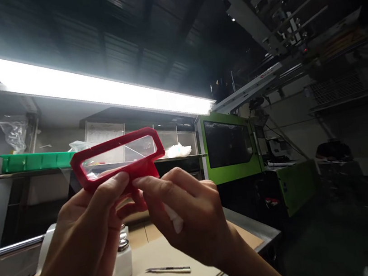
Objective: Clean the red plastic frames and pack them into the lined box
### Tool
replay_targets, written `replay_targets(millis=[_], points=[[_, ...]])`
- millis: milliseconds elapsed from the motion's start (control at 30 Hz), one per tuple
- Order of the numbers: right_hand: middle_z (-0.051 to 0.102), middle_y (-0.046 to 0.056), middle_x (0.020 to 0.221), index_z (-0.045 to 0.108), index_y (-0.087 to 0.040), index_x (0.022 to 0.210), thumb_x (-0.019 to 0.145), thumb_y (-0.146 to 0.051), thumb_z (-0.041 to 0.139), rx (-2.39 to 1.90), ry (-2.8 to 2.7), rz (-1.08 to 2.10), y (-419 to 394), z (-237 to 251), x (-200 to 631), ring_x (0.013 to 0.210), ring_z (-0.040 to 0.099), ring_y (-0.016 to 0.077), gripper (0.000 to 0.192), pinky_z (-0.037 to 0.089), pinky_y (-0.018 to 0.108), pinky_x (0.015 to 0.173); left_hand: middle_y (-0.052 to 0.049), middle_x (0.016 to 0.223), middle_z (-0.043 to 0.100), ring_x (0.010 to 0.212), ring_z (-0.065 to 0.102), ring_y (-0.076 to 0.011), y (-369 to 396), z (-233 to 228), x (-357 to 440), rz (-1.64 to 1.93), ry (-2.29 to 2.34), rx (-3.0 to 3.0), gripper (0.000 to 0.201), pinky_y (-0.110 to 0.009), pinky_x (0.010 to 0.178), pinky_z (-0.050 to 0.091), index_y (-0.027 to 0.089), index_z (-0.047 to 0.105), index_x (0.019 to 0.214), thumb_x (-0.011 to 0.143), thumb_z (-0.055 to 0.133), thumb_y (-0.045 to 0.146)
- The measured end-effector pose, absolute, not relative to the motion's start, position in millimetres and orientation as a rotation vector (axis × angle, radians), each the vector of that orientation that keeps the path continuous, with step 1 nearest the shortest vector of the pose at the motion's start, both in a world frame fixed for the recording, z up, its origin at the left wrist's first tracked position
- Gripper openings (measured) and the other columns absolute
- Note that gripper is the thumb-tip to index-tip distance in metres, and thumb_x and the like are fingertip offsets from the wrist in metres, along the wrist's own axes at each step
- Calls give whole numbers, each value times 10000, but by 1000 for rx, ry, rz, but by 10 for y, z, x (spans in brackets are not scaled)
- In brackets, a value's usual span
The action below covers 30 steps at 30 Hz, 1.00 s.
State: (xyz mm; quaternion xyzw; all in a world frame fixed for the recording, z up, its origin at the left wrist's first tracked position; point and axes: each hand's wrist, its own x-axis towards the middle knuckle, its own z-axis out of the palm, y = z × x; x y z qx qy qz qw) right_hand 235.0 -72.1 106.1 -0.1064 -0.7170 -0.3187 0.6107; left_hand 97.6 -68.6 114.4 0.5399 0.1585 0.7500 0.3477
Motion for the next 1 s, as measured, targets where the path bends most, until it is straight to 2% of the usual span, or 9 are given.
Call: replay_targets(millis=[100,200,367,467,567,667,900,1000], points=[[614,-22,715,638,-228,967,855,-194,573,-176,-1532,-476,-801,1189,2385,573,548,87,134,473,226,520,54,702,699,616,618,-122,-769,1269,925,1998,393,1455,91,-180,552,553,250,695,754,703,695,325],[561,-43,623,653,-239,889,837,-279,604,-166,-1424,-178,-804,1330,2443,474,462,77,82,399,219,428,61,636,681,570,617,-113,-847,1330,881,2060,449,1465,94,-170,534,553,247,697,718,693,704,338],[481,-57,590,671,-216,883,835,-438,594,-86,-1520,356,-727,1572,2482,391,297,28,239,227,200,354,63,665,698,595,636,-118,-915,1373,877,2031,485,1538,77,-174,556,560,252,704,744,728,679,323],[442,-66,573,644,-196,788,839,-463,578,-30,-1620,588,-725,1679,2476,377,244,17,279,162,206,348,57,683,696,589,632,-117,-931,1402,898,1977,468,1596,113,-179,542,557,245,706,761,742,668,349],[351,-89,503,567,-190,677,850,-477,553,-27,-1714,694,-739,1737,2482,365,180,25,336,125,215,343,52,650,670,572,616,-111,-949,1418,901,1922,441,1651,133,-179,541,553,235,706,765,750,661,359],[275,-107,461,515,-194,645,859,-448,556,4,-1774,742,-737,1750,2495,367,147,34,334,123,214,341,44,634,662,572,607,-113,-962,1406,881,1906,435,1678,145,-177,535,546,234,704,771,756,650,369],[351,-112,506,581,-211,835,847,-375,577,51,-1778,849,-718,1779,2476,372,146,27,165,110,196,330,44,621,658,575,599,-119,-969,1387,859,1903,493,1688,163,-184,535,545,241,698,734,755,638,391],[408,-96,517,548,-200,730,861,-409,549,49,-1839,901,-707,1808,2475,364,174,19,247,110,195,330,46,629,657,571,594,-116,-961,1405,860,1886,476,1678,160,-181,524,538,242,699,737,754,638,389]])
